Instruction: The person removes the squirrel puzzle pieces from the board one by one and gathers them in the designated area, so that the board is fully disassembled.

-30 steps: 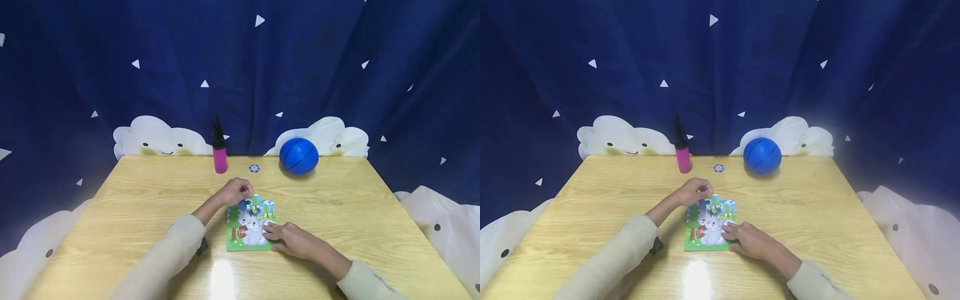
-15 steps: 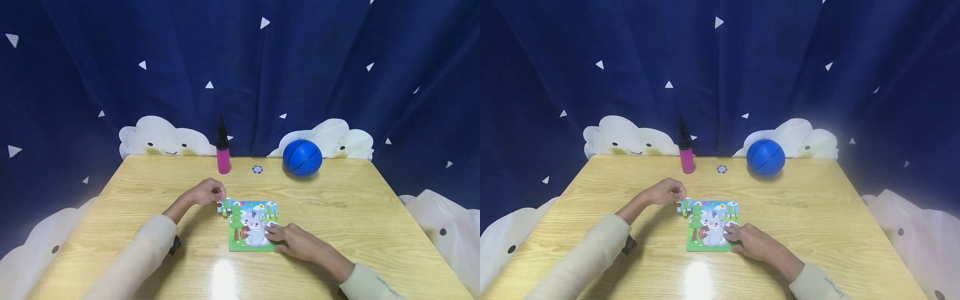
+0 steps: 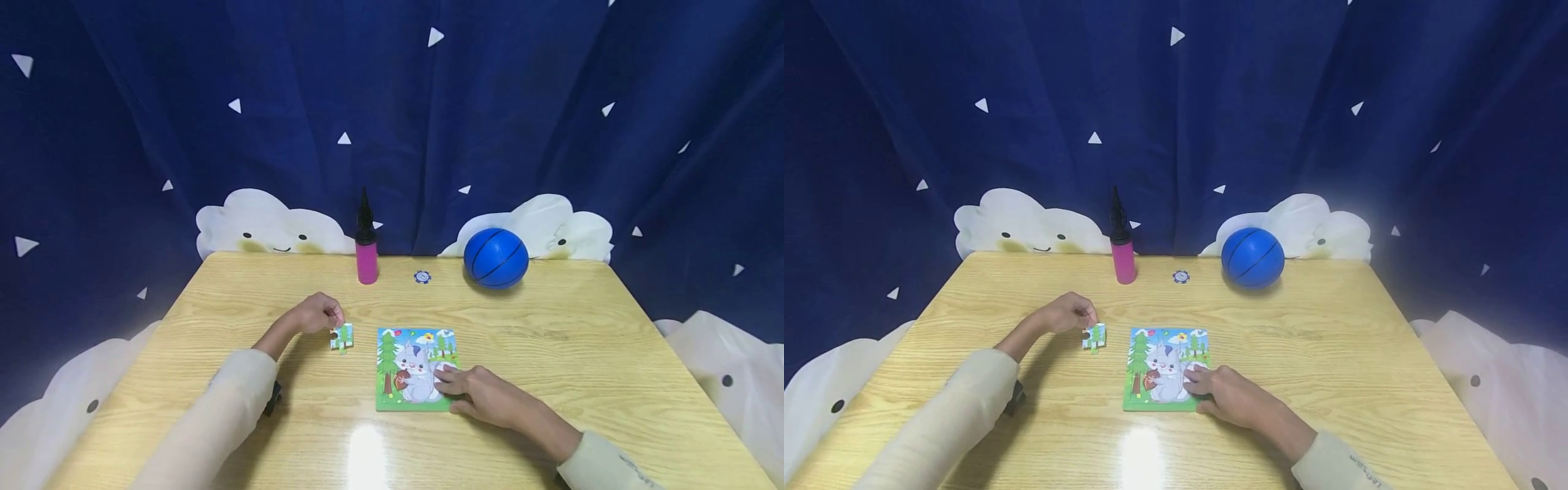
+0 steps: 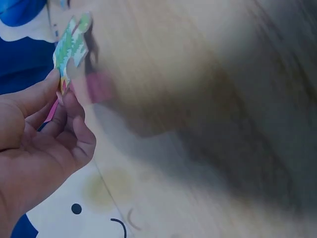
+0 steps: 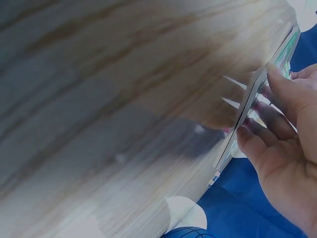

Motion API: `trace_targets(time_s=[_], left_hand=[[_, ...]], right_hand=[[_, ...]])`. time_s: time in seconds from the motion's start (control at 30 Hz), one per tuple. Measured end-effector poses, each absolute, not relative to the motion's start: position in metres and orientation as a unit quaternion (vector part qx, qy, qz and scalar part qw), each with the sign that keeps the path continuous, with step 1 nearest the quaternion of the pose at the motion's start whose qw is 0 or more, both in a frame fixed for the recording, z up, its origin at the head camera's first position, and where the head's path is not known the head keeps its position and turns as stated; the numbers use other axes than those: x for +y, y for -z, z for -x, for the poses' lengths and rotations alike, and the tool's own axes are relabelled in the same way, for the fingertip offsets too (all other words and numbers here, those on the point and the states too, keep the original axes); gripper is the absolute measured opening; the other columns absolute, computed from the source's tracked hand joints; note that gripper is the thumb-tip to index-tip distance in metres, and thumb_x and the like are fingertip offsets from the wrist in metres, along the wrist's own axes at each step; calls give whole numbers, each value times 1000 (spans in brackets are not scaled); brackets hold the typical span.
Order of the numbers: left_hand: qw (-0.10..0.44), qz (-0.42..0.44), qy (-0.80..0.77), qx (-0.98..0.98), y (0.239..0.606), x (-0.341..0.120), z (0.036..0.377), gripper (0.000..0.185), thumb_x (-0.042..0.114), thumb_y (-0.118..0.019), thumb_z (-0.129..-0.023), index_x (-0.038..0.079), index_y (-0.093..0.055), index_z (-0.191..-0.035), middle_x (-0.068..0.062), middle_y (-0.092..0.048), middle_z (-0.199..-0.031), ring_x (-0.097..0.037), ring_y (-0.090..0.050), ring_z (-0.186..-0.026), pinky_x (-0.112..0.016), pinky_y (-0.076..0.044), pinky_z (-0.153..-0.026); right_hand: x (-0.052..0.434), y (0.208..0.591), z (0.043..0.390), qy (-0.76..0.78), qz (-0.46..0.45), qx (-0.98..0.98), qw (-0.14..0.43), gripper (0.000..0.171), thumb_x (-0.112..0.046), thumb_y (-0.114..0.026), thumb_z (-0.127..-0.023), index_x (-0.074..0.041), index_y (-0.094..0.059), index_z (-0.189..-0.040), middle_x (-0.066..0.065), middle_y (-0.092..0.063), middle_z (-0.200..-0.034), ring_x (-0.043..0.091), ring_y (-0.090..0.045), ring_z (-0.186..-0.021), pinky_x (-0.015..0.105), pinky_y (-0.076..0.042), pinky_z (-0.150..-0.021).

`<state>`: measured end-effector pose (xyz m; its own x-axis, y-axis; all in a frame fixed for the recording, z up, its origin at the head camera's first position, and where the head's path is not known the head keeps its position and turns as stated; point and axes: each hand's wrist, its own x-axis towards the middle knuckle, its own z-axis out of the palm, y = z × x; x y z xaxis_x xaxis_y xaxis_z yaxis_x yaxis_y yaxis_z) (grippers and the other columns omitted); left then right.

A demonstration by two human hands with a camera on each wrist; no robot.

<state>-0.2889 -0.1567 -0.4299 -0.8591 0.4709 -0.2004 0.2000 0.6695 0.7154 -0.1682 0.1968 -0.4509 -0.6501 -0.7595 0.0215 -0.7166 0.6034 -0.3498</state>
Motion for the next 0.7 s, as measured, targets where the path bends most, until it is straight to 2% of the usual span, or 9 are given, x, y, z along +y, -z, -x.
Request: trace_targets(time_s=[0.37, 0.53, 0.7], left_hand=[[180, -138, -303, 926, 443, -147, 290, 6, 6, -61, -89, 4, -67, -88, -5, -63, -85, -16, -55, -79, -27, -49, -72], [172, -138, -298, 929, 440, -145, 290, 6, 5, -60, -90, 2, -66, -91, -6, -63, -86, -16, -55, -78, -26, -49, -69], [155, -150, -319, 923, 433, -135, 289, 7, 6, -62, -89, 1, -65, -93, -7, -64, -87, -16, -56, -80, -28, -50, -73]], right_hand=[[197, 451, 168, 157, 412, 895, 71, 44, -22, -67, -86, -6, -60, -126, 14, -52, -137, 30, -52, -125, 48, -45, -99], [197, 452, 168, 156, 409, 896, 73, 44, -23, -67, -86, -7, -60, -126, 13, -52, -137, 30, -52, -125, 48, -45, -99], [198, 452, 168, 159, 408, 896, 70, 44, -22, -67, -86, -6, -60, -126, 13, -52, -136, 29, -53, -124, 45, -45, -99]])
